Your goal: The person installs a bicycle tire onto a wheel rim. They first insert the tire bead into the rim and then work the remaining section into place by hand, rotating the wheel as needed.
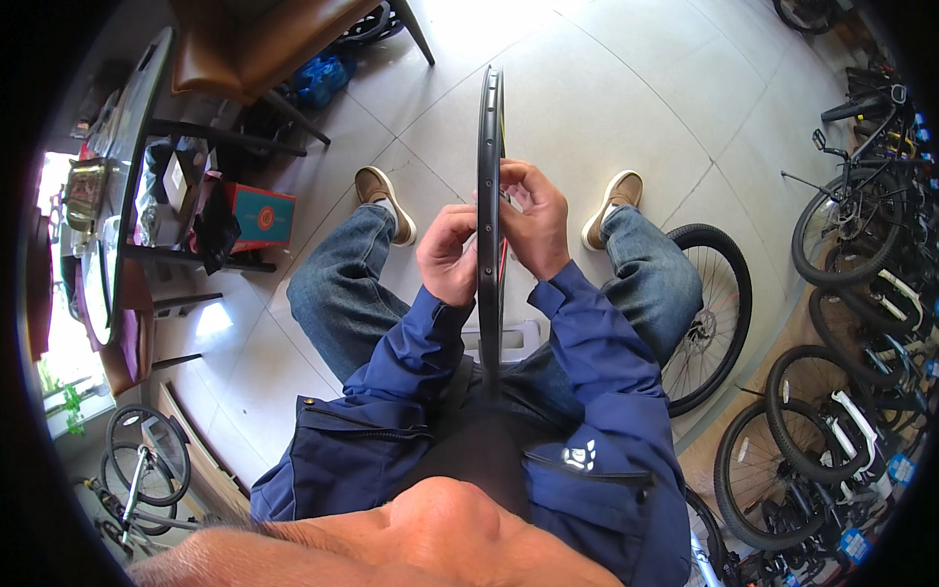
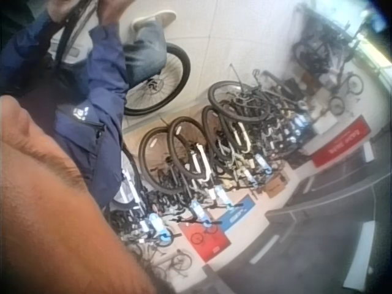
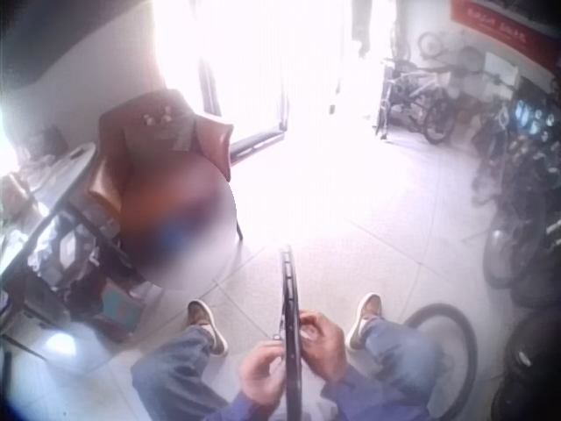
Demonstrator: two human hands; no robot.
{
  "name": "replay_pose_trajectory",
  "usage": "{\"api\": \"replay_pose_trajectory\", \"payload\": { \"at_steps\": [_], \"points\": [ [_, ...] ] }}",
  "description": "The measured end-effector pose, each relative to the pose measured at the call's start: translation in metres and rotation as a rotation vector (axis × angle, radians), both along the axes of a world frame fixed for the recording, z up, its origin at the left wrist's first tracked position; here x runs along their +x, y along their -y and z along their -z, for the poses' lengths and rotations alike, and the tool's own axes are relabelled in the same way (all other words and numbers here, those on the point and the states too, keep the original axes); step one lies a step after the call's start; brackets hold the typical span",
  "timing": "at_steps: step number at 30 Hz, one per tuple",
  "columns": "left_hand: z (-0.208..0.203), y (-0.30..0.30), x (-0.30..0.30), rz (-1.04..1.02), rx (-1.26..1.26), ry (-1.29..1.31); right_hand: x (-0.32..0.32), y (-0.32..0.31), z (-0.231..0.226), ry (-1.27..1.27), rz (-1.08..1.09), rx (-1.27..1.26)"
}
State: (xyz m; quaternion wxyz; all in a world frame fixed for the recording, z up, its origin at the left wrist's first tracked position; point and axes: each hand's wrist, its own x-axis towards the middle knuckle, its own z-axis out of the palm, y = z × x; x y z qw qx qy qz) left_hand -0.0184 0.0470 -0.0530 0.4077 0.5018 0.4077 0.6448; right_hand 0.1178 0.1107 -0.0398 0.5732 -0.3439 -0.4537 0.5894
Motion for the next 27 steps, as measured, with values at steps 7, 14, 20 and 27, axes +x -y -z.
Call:
{"api": "replay_pose_trajectory", "payload": {
  "at_steps": [7,14,20,27],
  "points": [
    [-0.01,-0.007,0.002,0.108,-0.23,0.396,0.028,0.005,-0.039,0.713,0.066,0.413],
    [-0.006,-0.03,0.003,0.052,-0.092,0.324,0.019,0.02,-0.054,0.587,0.063,0.249],
    [0.002,-0.039,0.021,-0.034,0.052,0.386,0.019,0.062,-0.089,0.711,0.05,0.126],
    [-0.002,-0.061,0.034,-0.1,0.014,0.306,0.01,0.067,-0.105,0.813,0.053,-0.029]
  ]
}}
